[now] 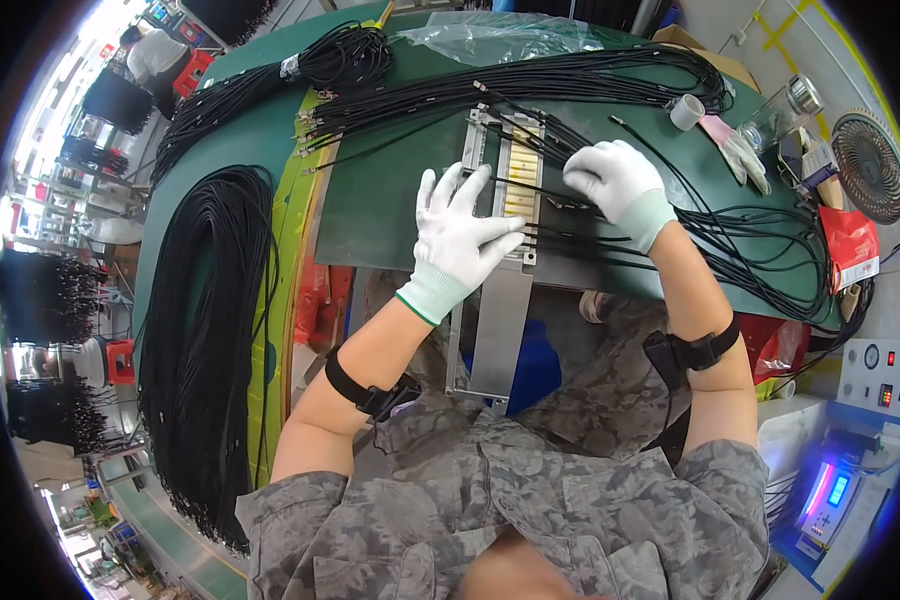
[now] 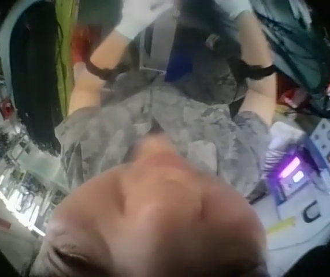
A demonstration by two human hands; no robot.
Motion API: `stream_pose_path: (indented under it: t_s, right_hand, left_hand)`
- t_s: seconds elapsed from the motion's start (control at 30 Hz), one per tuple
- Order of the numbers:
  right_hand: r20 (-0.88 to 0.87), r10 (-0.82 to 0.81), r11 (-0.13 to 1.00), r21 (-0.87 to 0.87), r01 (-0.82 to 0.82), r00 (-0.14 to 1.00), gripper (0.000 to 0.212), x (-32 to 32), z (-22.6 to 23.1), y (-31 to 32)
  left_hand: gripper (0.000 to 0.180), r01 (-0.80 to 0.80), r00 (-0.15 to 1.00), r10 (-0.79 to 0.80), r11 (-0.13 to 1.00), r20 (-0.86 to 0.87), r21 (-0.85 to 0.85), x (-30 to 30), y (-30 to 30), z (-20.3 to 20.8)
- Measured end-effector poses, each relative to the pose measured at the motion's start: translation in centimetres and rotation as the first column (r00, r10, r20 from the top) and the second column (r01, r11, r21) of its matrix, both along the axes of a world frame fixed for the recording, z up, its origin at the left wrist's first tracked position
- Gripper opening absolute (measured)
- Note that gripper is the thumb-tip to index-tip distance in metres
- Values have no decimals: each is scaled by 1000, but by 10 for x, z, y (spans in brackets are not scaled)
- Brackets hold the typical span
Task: The person places a bundle of cables into a metal fixture, aligns the connectors by hand, and moves the fixture to a machine. They then remove the cables, set them aside, and repeat the process with a new bundle.
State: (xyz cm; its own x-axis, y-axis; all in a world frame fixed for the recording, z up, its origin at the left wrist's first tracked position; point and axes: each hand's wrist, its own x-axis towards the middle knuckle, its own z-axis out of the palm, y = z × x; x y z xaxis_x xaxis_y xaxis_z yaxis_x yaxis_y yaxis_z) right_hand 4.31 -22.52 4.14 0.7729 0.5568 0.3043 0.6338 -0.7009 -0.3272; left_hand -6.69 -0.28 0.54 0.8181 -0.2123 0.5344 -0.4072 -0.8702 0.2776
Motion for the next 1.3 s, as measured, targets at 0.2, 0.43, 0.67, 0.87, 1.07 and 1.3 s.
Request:
stream_pose_path:
  t_s: [0.2,0.43,0.67,0.87,1.07,1.3]
  right_hand:
    - [60,-16,997,-68,20,998,14,15,-17,-8]
    - [-62,115,972,-198,-125,991,13,-10,-2,5]
    - [70,230,971,-82,-224,971,11,-24,2,17]
    - [-124,410,903,191,-384,904,12,-45,1,37]
    - [-384,350,925,289,-249,855,14,-29,4,18]
    - [-432,423,872,434,-227,797,17,-45,-5,38]
  left_hand:
    - [18,33,999,-31,996,24,-81,-1,-1,-9]
    - [17,24,999,-21,996,41,-82,3,1,-6]
    - [23,-14,999,22,973,32,-232,3,1,-1]
    - [25,92,996,-82,950,48,-298,1,14,-8]
    - [20,-2,999,-20,821,-32,-571,1,14,-7]
    - [14,111,992,-86,940,90,-324,0,11,2]
